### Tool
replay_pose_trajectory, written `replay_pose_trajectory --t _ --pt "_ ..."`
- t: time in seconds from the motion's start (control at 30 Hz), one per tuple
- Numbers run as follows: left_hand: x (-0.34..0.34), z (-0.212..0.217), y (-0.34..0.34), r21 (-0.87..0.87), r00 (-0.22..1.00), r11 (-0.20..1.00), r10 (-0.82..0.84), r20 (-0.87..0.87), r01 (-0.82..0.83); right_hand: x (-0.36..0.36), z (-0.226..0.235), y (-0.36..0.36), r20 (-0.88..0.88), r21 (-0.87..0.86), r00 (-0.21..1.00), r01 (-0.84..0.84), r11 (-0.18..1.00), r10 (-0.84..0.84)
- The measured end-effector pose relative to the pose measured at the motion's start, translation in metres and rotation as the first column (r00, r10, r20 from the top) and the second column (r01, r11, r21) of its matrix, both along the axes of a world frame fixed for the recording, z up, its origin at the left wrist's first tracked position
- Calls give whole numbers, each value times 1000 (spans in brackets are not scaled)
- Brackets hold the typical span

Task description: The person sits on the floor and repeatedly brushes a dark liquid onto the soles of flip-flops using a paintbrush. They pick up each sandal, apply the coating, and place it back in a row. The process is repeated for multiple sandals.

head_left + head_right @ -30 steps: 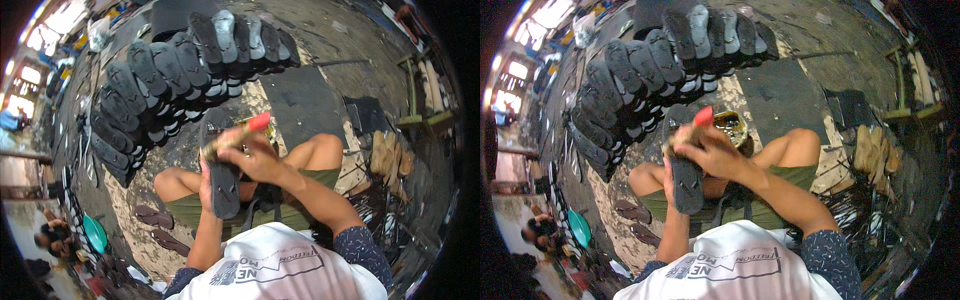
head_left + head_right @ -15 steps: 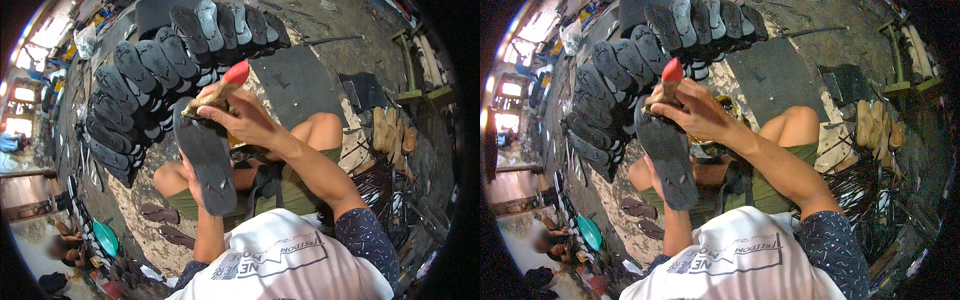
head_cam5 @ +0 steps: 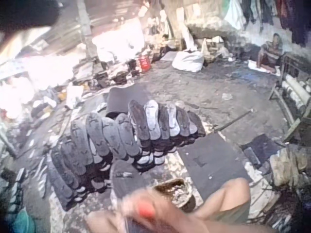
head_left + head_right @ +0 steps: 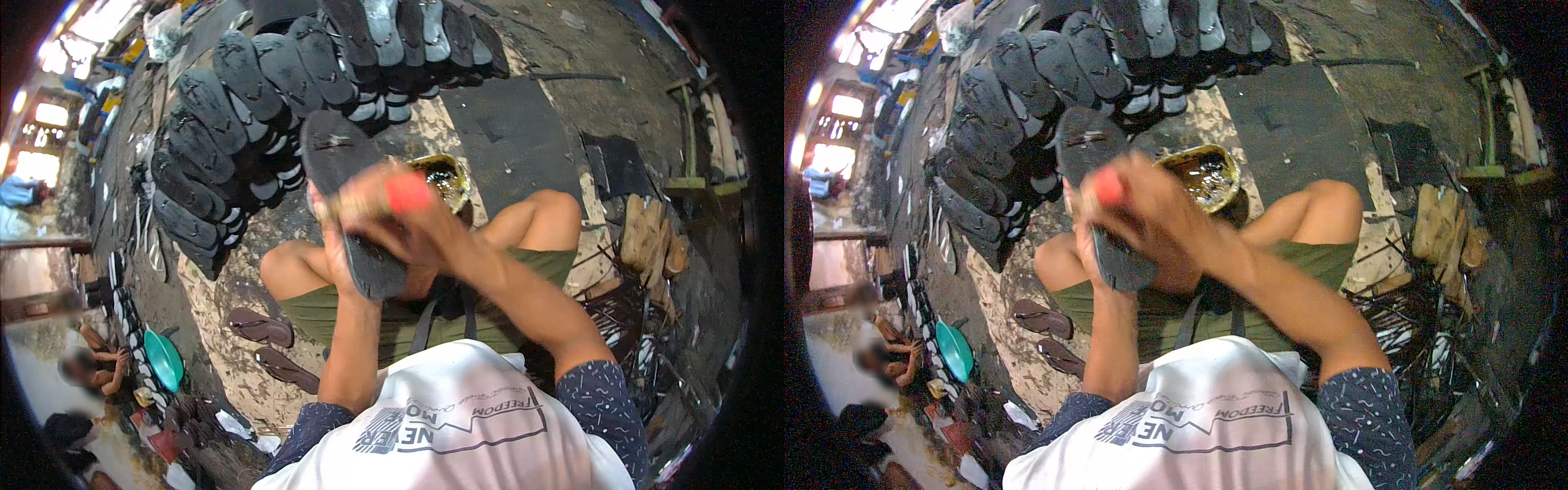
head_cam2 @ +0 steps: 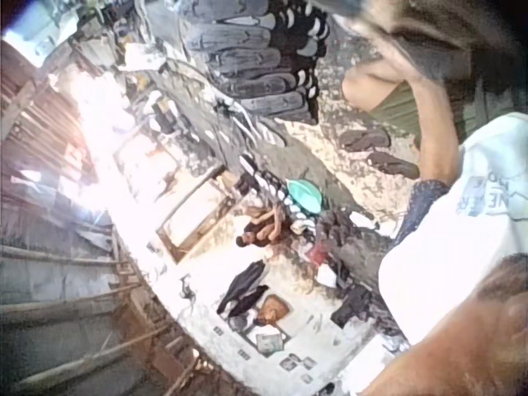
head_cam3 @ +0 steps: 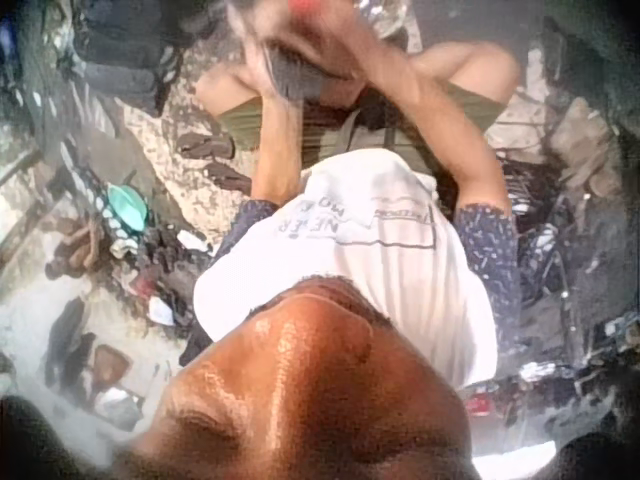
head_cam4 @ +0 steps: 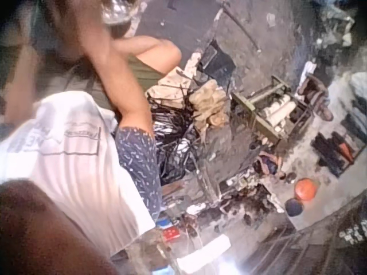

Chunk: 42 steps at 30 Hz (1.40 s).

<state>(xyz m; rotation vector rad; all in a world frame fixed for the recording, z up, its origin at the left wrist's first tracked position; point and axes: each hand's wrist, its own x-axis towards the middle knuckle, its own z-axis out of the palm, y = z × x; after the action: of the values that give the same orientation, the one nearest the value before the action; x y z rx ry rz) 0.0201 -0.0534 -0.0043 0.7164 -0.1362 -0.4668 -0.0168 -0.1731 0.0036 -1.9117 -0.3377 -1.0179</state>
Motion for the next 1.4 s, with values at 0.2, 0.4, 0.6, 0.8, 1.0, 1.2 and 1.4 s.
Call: replay_pose_trajectory --t 0.2,0.4,0.6,0.8,1.0,1.2,1.4 --pt "53 -31 46 -172 975 967 -205 -81 189 -28 14 44 -125 30 970 -206 978 208" --pt "79 -20 37 80 978 975 206 36 -209 -34 45 30 -66 82 992 -100 992 105" --pt "54 -27 23 -426 967 903 -155 -202 56 29 22 6 56 -294 998 35 955 -20" --pt "65 1 31 -171 962 984 -5 -275 -44 -2 45 24 164 -119 986 -1 993 21" --pt "53 -4 23 -170 953 985 -75 -295 25 -20 36 21 -48 -235 990 -139 962 131" --pt "33 -8 22 -382 917 923 -186 -353 41 15 50 5 -2 -97 987 -158 983 159" --pt "55 -3 25 -207 946 966 -206 -251 156 -34 42 18 -79 -236 979 -204 950 190"
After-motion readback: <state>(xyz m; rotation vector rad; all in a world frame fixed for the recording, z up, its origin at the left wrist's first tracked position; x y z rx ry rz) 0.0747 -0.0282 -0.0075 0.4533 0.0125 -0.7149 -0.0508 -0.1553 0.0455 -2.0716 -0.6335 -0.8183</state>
